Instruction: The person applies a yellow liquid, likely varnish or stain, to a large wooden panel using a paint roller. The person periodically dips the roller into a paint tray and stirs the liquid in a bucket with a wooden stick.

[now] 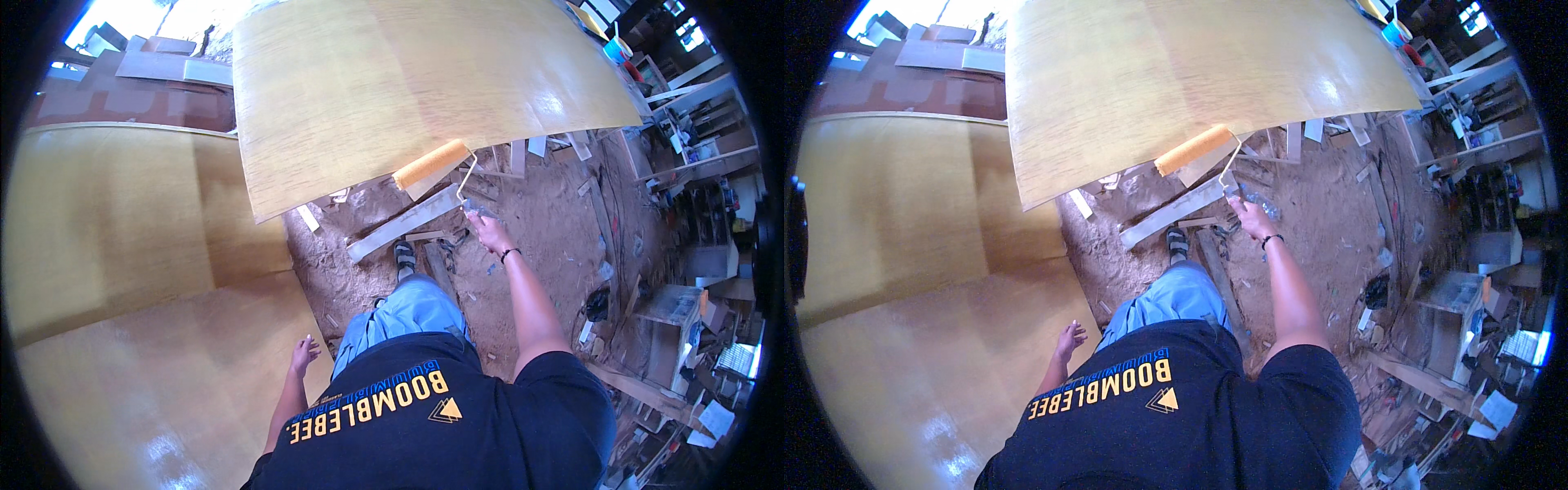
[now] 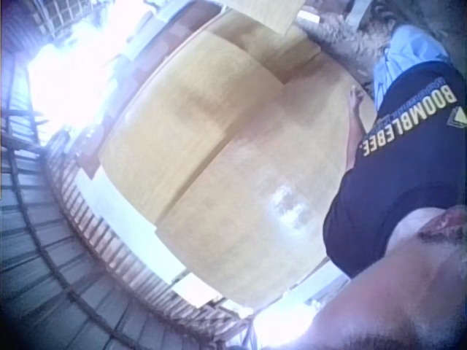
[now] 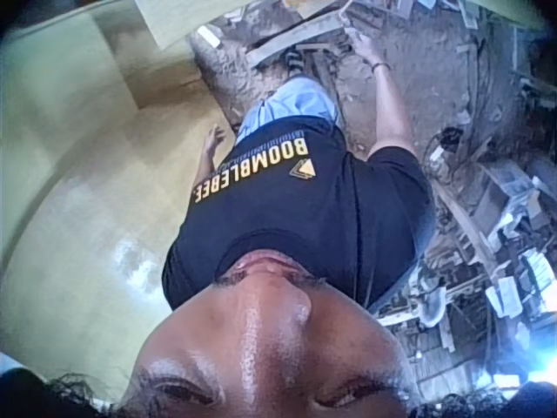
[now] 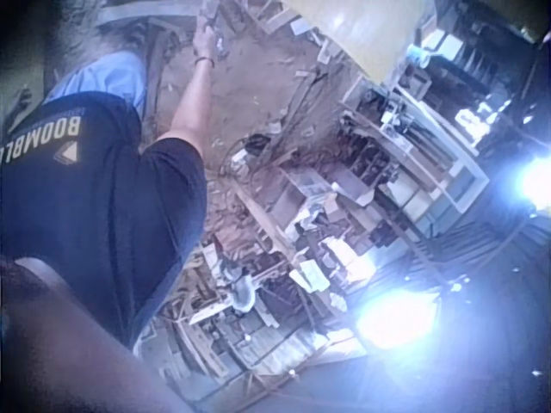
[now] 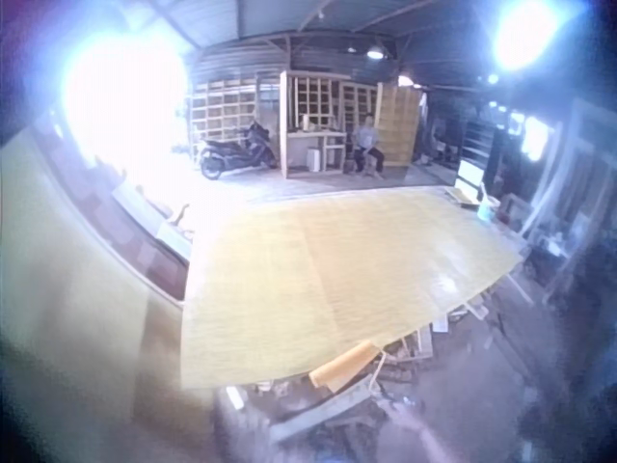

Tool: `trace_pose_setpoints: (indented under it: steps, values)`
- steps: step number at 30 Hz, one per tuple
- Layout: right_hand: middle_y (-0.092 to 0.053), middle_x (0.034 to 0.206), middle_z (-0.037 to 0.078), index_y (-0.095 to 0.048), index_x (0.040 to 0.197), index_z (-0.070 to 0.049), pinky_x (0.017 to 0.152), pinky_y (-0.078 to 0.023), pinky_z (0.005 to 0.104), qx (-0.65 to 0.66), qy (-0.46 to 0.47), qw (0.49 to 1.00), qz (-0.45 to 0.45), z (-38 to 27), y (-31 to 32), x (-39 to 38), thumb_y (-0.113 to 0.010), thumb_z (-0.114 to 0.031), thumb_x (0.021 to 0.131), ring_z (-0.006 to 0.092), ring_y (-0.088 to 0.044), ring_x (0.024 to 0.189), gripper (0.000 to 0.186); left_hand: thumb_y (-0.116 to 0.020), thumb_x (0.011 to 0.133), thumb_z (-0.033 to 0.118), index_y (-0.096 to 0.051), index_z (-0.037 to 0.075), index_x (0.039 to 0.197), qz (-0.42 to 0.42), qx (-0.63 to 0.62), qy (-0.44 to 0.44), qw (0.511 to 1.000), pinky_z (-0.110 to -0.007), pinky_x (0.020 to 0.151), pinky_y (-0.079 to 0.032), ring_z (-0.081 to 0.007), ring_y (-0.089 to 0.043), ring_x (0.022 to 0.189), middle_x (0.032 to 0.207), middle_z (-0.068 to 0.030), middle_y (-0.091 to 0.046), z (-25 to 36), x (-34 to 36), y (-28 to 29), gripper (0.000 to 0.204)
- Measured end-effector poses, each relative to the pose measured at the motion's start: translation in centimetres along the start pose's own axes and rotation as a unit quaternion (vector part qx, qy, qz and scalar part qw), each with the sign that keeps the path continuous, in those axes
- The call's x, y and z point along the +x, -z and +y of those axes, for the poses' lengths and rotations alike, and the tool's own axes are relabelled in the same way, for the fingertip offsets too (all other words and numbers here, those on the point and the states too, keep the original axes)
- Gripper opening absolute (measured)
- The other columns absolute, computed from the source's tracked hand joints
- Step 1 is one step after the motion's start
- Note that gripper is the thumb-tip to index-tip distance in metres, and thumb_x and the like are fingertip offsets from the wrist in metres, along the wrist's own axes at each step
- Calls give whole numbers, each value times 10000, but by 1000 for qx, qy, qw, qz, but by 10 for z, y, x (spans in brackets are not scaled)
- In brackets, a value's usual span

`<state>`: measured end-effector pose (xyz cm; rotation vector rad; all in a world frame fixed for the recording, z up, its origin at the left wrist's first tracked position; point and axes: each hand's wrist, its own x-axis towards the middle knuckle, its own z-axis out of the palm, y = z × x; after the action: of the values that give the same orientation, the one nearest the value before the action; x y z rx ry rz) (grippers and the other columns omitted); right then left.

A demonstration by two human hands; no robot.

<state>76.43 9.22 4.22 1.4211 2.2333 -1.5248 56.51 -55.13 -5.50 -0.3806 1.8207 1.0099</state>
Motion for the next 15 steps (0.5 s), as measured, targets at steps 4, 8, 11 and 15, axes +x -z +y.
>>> trace_pose_setpoints:
  steps: [4,8,11,15]
  values:
    - [-477,553,-6,-579,836,-77,368,-359,319,40,-19,999,-11,-14,-23,29,-462,-669,975,122,-462,399,620,-506,1029,483,-528,29,1322,1,-15,-30,999,-349,836,-531,-225,-682,961,1223,-170,-654,22,1,-12,541]
    - [-501,554,17,-554,838,-56,363,-381,327,30,8,999,28,-8,-42,59,-457,-687,966,139,-503,402,651,-498,1038,462,-530,35,1318,-28,-8,-49,998,-350,852,-531,-232,-682,973,1220,-174,-655,40,5,-30,512]
    - [-517,553,32,-579,876,-33,368,-395,334,41,-14,999,10,-13,-54,33,-453,-690,964,152,-514,400,675,-495,1042,451,-536,42,1307,-22,-25,-58,998,-349,853,-530,-239,-684,978,1218,-174,-657,37,3,-28,490]
    - [-603,649,134,-613,908,19,512,-471,398,31,-54,998,4,-7,-54,-2,-438,-708,954,244,-608,519,749,-496,1042,449,-541,44,1292,-10,-21,-64,998,-357,849,-530,-252,-689,970,1233,-175,-655,33,-1,-32,478]
